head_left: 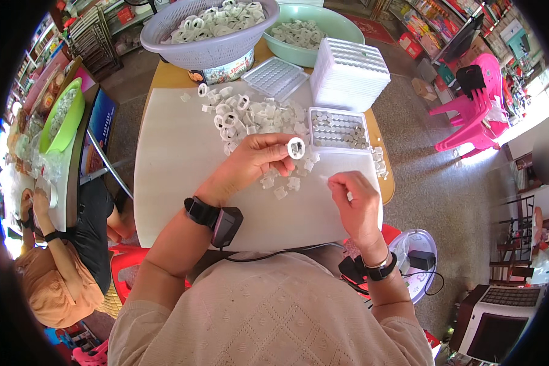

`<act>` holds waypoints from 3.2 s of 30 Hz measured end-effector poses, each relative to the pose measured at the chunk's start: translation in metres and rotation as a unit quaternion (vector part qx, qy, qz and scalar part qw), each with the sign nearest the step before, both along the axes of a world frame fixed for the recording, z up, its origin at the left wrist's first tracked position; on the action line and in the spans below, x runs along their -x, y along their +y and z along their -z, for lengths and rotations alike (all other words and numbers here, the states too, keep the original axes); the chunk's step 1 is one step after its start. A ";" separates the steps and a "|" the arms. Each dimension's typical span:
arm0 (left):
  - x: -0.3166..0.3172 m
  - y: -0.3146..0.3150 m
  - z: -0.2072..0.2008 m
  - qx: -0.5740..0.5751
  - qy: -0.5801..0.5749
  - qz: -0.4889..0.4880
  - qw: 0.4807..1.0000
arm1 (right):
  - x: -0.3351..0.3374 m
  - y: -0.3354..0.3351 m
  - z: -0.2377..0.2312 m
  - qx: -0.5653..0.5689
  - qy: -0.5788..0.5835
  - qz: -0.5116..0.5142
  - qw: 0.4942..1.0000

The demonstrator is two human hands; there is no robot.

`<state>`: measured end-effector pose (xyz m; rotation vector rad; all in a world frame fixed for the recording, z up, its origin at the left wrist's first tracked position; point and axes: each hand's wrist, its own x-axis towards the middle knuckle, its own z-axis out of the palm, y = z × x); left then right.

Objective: Assembling small metal components into white plastic parts at a workshop table.

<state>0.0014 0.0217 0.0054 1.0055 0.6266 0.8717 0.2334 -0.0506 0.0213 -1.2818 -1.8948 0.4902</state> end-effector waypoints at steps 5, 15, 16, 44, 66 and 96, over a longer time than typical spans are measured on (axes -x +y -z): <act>-0.003 0.001 -0.002 -0.031 0.055 0.033 0.997 | 0.023 0.012 -0.016 -0.087 0.068 0.015 0.994; -0.003 0.000 -0.001 -0.020 0.037 0.058 0.997 | 0.036 0.026 -0.009 -0.150 0.015 -0.007 0.988; -0.003 0.000 0.001 -0.020 0.033 0.058 0.998 | 0.036 0.026 -0.009 -0.153 0.011 -0.009 0.988; -0.013 -0.005 -0.003 -0.127 0.191 -0.040 0.973 | 0.048 0.036 0.018 0.104 0.143 0.030 0.984; -0.008 -0.009 -0.021 -0.077 0.197 -0.008 0.977 | 0.014 0.070 -0.035 0.197 -0.006 -0.096 0.976; 0.018 0.011 -0.008 -0.115 0.040 -0.369 0.921 | 0.099 0.135 0.013 -0.119 -0.182 -0.090 0.972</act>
